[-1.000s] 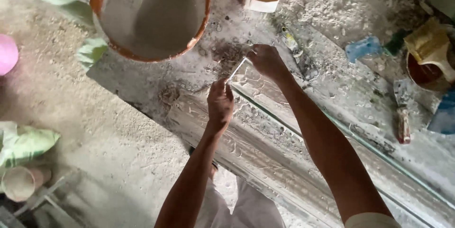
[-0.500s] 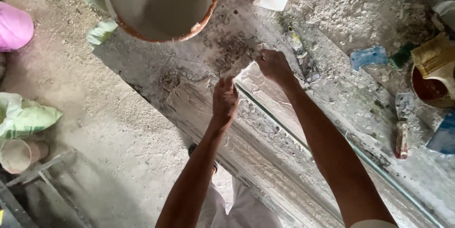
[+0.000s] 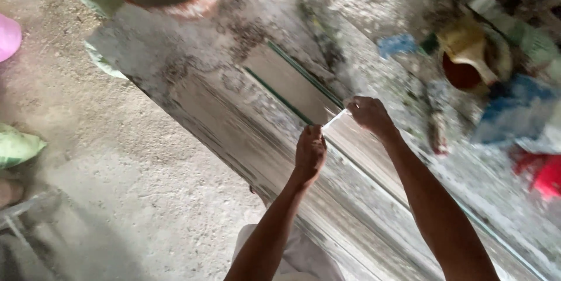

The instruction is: Applying a layer of plaster to an architectural mold and embedding fiber strips for reinforcement.

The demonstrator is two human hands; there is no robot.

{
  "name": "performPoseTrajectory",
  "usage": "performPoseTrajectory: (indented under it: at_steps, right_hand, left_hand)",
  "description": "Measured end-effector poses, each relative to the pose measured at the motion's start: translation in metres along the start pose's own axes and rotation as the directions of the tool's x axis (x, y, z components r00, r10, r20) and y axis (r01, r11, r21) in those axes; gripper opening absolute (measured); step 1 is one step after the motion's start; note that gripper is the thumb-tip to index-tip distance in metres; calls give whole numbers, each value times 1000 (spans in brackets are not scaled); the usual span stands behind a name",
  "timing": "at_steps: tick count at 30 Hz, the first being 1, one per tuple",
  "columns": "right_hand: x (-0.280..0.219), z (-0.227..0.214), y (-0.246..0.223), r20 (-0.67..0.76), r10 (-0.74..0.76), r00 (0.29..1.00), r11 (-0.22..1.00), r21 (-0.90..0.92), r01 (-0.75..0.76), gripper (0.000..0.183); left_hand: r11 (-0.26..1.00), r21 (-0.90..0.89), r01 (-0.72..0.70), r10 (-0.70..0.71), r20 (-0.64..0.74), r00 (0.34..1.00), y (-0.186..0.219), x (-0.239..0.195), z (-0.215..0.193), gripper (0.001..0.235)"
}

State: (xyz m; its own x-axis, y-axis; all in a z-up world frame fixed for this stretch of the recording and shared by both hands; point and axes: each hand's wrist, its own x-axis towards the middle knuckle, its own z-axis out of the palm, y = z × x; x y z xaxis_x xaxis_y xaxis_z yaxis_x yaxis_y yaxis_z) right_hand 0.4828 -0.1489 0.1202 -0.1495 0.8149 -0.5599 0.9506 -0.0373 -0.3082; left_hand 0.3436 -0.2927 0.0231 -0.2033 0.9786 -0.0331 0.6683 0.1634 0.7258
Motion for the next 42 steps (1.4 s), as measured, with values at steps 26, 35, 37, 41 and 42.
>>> performPoseTrajectory:
  at_steps: [26, 35, 37, 41, 42]
  right_hand:
    - [-368, 31, 579, -35, -99, 994, 988, -122, 94, 57]
    - [-534, 42, 796, -10, 52, 999, 999, -7, -52, 55]
    - [-562, 47, 850, -23, 47, 999, 999, -19, -48, 55]
    - [-637, 54, 953, -9, 53, 999, 998, -32, -54, 61]
    - [-644, 68, 993, 10, 67, 998, 997, -33, -67, 61]
  left_hand:
    - [996, 59, -68, 74, -91, 993, 360, -456, 369, 12]
    - [989, 77, -128, 135, -89, 987, 492, -639, 528, 14]
    - [987, 84, -140, 149, -105, 983, 522, -680, 563, 13]
    - [975, 136, -177, 196, -145, 970, 579, -764, 641, 12]
    - [977, 131, -167, 183, -126, 975, 596, -791, 655, 12]
